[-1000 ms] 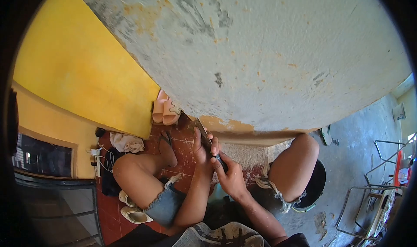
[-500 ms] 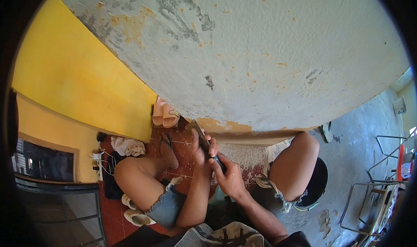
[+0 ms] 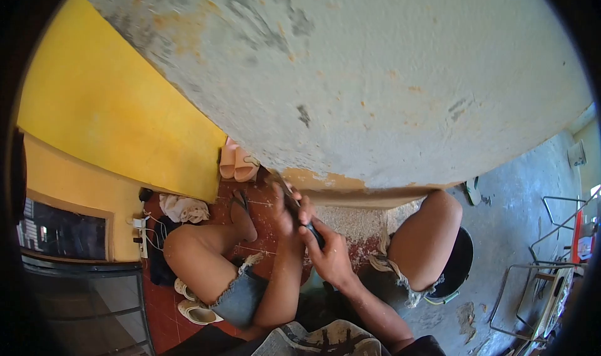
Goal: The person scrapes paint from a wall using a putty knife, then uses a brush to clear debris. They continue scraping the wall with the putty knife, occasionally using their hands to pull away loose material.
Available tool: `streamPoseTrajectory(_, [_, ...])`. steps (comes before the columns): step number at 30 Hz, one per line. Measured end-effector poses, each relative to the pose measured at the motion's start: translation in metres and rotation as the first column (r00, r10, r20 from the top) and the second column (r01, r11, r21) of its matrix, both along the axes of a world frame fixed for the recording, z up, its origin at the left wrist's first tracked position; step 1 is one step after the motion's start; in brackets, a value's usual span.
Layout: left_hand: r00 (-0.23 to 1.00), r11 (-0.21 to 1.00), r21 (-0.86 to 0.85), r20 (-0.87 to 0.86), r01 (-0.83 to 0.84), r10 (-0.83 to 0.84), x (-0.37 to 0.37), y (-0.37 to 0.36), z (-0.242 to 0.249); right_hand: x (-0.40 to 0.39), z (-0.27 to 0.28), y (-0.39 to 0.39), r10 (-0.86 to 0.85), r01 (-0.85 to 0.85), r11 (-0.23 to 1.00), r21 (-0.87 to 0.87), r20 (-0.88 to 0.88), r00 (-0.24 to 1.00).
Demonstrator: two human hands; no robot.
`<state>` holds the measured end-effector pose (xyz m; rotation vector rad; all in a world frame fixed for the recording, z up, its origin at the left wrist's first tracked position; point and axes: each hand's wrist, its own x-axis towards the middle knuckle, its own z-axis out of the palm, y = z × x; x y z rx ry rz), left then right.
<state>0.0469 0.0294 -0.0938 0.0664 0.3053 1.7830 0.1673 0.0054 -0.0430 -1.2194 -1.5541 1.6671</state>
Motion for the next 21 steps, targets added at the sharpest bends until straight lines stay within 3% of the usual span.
streamPoseTrajectory(2, [0.989,0.993,-0.063,0.1,-0.101,0.107,-0.001,0.0,0.015,-0.002,-0.001,-0.002,0.002,-0.006,0.988,0.156,0.029,1.0])
streamPoseTrajectory(3, [0.998,1.0,0.0,-0.061,-0.002,0.002,-0.002,-0.005,0.0,0.002,-0.003,-0.002,0.032,-0.035,0.996,0.077,0.04,0.999])
streamPoseTrajectory(4, [0.999,0.996,-0.071,0.011,-0.051,0.052,0.003,-0.003,-0.001,-0.003,-0.004,-0.002,0.034,-0.036,0.996,0.085,0.026,0.999])
streamPoseTrajectory(6, [0.999,0.993,0.12,-0.051,0.022,-0.016,-0.005,-0.001,-0.01,-0.003,-0.009,-0.004,-0.033,0.03,0.988,0.152,0.022,0.999])
streamPoseTrajectory(7, [0.998,0.993,0.112,-0.05,0.036,-0.03,-0.003,0.002,-0.009,-0.004,-0.013,-0.004,-0.043,0.033,0.979,0.2,0.047,0.998])
streamPoseTrajectory(9, [0.997,0.996,0.055,0.039,-0.073,0.071,0.002,-0.001,-0.006,0.002,-0.011,-0.004,-0.036,0.034,0.991,0.126,0.016,0.999])
streamPoseTrajectory(11, [0.998,0.994,0.094,0.021,-0.055,0.053,-0.001,-0.004,-0.009,0.005,-0.001,-0.001,0.012,-0.012,1.0,0.024,0.01,1.0])
streamPoseTrajectory(14, [0.999,0.986,0.165,-0.014,-0.035,0.038,-0.004,0.004,-0.012,-0.004,-0.009,-0.001,-0.019,0.012,0.985,0.171,0.039,0.999])
streamPoseTrajectory(18, [0.998,0.985,0.161,-0.01,-0.059,0.062,-0.003,0.004,-0.012,0.002,0.004,0.0,-0.01,0.01,1.0,0.024,0.009,1.0])
streamPoseTrajectory(21, [0.999,0.982,0.182,0.013,-0.047,0.046,-0.004,0.003,-0.018,0.005,0.011,0.004,0.009,-0.013,0.999,0.048,0.092,0.996])
